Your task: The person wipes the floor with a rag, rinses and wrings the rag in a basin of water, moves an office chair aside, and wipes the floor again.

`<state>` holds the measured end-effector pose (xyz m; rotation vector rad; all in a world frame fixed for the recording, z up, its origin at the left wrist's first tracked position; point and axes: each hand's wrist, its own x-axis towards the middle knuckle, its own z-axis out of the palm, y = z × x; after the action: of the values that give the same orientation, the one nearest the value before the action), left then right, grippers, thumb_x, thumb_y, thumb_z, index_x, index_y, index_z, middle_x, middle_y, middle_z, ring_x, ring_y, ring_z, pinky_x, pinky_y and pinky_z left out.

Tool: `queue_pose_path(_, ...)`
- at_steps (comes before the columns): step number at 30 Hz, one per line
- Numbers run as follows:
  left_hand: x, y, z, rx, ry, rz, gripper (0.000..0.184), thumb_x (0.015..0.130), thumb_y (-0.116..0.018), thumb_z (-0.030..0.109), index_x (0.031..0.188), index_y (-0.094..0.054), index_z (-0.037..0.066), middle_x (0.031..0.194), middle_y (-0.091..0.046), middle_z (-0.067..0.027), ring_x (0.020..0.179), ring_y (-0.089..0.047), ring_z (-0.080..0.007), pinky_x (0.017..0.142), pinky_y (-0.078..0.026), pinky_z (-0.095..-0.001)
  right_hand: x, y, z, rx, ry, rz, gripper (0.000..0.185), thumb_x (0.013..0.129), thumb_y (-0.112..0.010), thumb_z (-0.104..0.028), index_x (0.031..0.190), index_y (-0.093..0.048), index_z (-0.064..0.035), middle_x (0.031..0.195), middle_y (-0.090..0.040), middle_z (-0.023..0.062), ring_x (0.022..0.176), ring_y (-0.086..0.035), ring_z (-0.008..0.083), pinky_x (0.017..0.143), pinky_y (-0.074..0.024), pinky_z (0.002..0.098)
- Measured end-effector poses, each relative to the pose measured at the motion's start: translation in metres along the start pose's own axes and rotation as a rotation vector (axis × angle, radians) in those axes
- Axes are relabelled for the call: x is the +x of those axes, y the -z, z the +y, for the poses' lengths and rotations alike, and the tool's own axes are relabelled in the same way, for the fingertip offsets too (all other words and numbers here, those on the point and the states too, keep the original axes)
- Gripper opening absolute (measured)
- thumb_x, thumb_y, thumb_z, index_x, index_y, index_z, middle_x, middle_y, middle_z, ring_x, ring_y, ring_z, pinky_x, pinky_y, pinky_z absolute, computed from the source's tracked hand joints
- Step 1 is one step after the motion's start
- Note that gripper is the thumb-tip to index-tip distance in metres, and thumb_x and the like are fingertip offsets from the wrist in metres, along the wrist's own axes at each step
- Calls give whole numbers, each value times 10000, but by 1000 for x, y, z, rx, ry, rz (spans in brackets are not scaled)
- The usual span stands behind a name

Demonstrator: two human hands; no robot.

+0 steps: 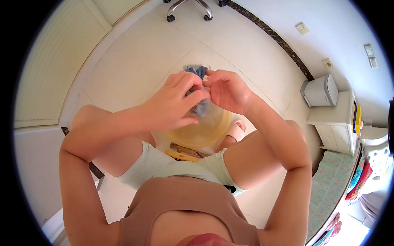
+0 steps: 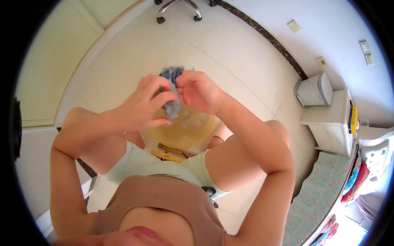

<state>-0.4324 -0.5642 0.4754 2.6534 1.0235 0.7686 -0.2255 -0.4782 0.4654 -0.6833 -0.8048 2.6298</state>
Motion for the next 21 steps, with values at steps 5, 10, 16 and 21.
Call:
queue_pose_path(5, 11, 6, 1, -150, 262, 65, 476, 695, -746, 66, 1129, -550, 71, 1082, -472, -116, 981, -490, -298, 805, -446, -385, -3, -17, -3, -38, 73, 17, 483, 877, -616, -314, 1233, -472, -20, 1192, -573, 150, 1063, -552, 228, 962, -420, 332)
queue_pose_path(10, 22, 14, -17, -778, 612, 57, 343, 734, -595, -36, 1066, -540, 36, 927, -572, -79, 795, -543, -183, 707, -467, -334, -3, -19, 8, -513, 76, 170, 762, 822, -738, -359, 1395, -379, -9, 1106, -607, 123, 998, -584, 152, 799, -497, 316)
queue_pose_path(16, 25, 22, -23, -893, 846, 16, 280, 728, -496, -68, 967, -555, 67, 856, -554, -4, 779, -522, -98, 667, -436, -266, -11, -26, 4, -674, 70, 310, 505, 863, -693, -256, 1283, -526, -30, 974, -647, 100, 804, -629, 151, 723, -512, 285)
queue_pose_path(21, 24, 14, -16, -925, 938, 28, 190, 772, -548, -22, 939, -543, 70, 826, -564, 8, 774, -525, -78, 659, -443, -264, -14, -22, 15, -823, 264, 173, 555, 863, -713, -310, 1254, -513, 29, 1110, -599, 126, 924, -601, 150, 791, -498, 298)
